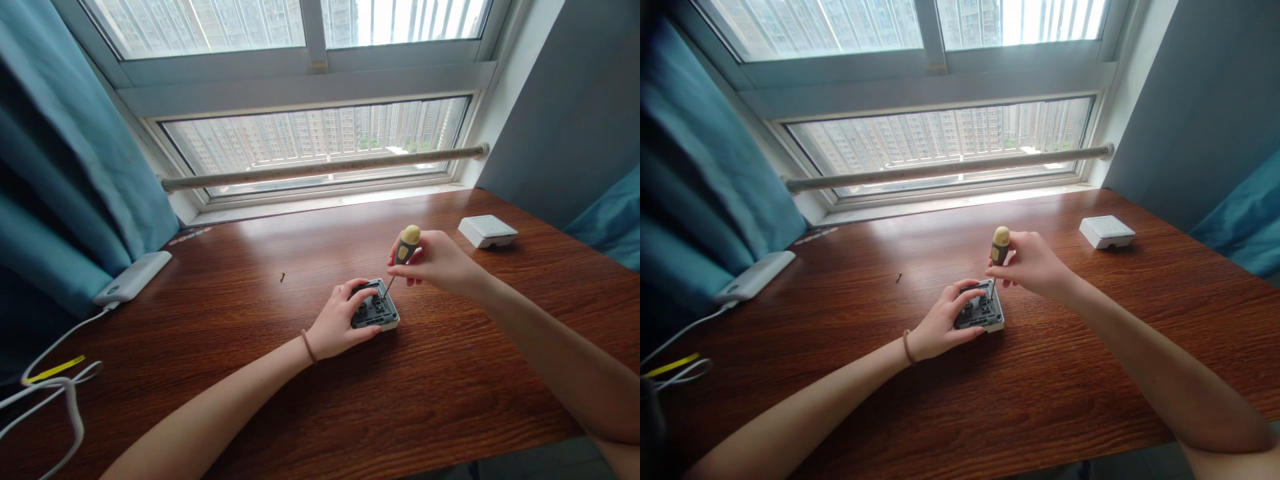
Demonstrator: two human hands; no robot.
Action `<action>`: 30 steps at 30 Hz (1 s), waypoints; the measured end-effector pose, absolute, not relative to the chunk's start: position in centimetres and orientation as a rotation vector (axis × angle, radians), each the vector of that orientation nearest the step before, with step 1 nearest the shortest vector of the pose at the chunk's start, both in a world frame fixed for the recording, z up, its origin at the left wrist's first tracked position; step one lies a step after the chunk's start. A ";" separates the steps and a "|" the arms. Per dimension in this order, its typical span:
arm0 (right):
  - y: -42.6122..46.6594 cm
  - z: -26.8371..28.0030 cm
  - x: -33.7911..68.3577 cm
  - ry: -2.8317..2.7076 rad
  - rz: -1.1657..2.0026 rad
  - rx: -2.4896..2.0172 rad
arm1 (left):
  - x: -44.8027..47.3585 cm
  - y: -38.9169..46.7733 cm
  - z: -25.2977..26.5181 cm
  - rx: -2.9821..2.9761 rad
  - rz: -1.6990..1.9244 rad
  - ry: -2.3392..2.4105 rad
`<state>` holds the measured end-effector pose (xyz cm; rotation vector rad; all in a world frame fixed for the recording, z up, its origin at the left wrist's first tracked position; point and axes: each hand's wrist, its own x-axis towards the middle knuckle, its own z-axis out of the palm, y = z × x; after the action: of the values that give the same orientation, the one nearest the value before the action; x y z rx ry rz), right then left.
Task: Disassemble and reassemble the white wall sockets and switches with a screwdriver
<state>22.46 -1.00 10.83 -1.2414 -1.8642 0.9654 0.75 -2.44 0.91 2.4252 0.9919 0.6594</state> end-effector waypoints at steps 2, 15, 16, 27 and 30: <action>-1.1 10.2 21.8 -1.853 0.646 -1.319 | 0.7 -2.4 0.9 2.426 0.658 0.995; 0.8 10.6 23.4 -1.661 1.428 -1.034 | 0.6 -2.4 0.9 2.456 0.657 0.975; 0.9 11.0 23.9 -1.675 1.504 -1.011 | 0.6 -2.4 0.8 2.459 0.655 0.974; 0.6 9.6 22.2 -1.790 0.411 -1.451 | 0.7 -2.3 0.9 2.474 0.626 0.976; 0.9 9.0 22.0 -1.764 0.498 -1.342 | 0.7 -2.3 1.0 2.476 0.629 0.971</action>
<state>22.03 0.92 8.95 -1.3425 -1.7636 0.4979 0.66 -2.33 1.02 2.4759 0.9708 0.6287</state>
